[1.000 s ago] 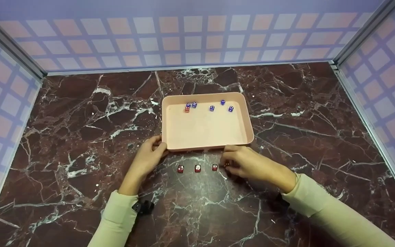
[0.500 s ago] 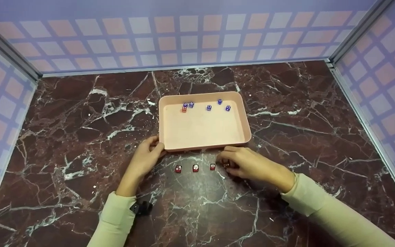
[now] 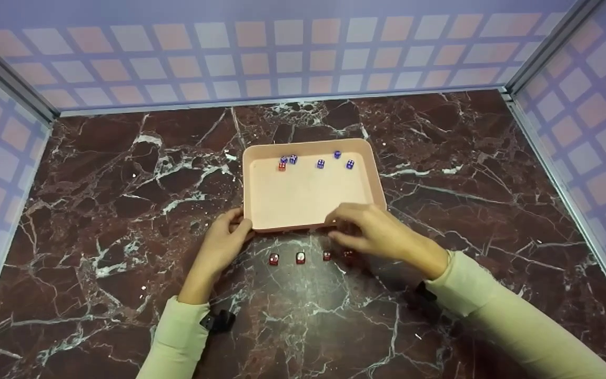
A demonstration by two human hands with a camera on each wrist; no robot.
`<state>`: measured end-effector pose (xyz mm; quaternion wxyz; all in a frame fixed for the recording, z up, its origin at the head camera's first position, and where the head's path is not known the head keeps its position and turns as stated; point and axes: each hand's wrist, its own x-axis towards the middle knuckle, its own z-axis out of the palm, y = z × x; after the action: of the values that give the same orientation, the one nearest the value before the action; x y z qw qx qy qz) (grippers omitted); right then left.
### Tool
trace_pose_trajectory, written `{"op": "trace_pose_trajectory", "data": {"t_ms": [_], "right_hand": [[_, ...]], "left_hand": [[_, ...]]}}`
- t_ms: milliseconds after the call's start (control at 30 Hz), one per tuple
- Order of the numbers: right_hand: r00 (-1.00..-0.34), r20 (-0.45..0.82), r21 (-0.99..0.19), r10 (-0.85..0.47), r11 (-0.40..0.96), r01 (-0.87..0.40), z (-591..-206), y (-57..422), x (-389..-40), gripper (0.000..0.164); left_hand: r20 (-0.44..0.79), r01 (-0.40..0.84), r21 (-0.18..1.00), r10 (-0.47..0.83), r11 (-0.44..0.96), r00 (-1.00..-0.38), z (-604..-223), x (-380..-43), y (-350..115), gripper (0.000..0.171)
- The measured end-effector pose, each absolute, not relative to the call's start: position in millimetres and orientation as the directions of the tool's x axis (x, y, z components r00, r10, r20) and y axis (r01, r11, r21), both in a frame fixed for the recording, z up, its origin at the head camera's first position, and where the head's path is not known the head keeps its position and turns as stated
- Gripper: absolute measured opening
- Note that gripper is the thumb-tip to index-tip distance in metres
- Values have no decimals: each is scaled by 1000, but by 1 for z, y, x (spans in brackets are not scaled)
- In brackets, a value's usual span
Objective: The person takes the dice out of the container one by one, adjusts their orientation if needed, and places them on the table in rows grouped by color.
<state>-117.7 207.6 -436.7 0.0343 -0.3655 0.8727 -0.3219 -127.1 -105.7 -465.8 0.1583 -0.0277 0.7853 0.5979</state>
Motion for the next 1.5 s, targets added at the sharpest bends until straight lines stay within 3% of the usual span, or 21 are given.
{"op": "trace_pose_trajectory", "data": {"t_ms": [233,533,900,1133,1500], "right_hand": [[-754,259,-600,-603,511,-615,-436,206,-140,18],[-770,282,-603,-572,519,-606,-436,188,-174,30],[-784,148,-549,-603,610,-572,-437,156,-209,34],[-775,123,-520,-620,625,-583,-440,144,-217,38],[-777,93,-426,-623,680,-597,-446,126,-226,39]], "left_hand": [[-278,-229,921,119,315,-953,-466,-127,-104,52],[-281,-236,912,89,336,-956,-470,-127,-106,54],[-290,-246,910,87,334,-953,-472,-128,-108,53],[-293,-250,916,98,314,-951,-471,-129,-106,52],[-271,-218,886,76,409,-960,-472,-128,-108,50]]}}
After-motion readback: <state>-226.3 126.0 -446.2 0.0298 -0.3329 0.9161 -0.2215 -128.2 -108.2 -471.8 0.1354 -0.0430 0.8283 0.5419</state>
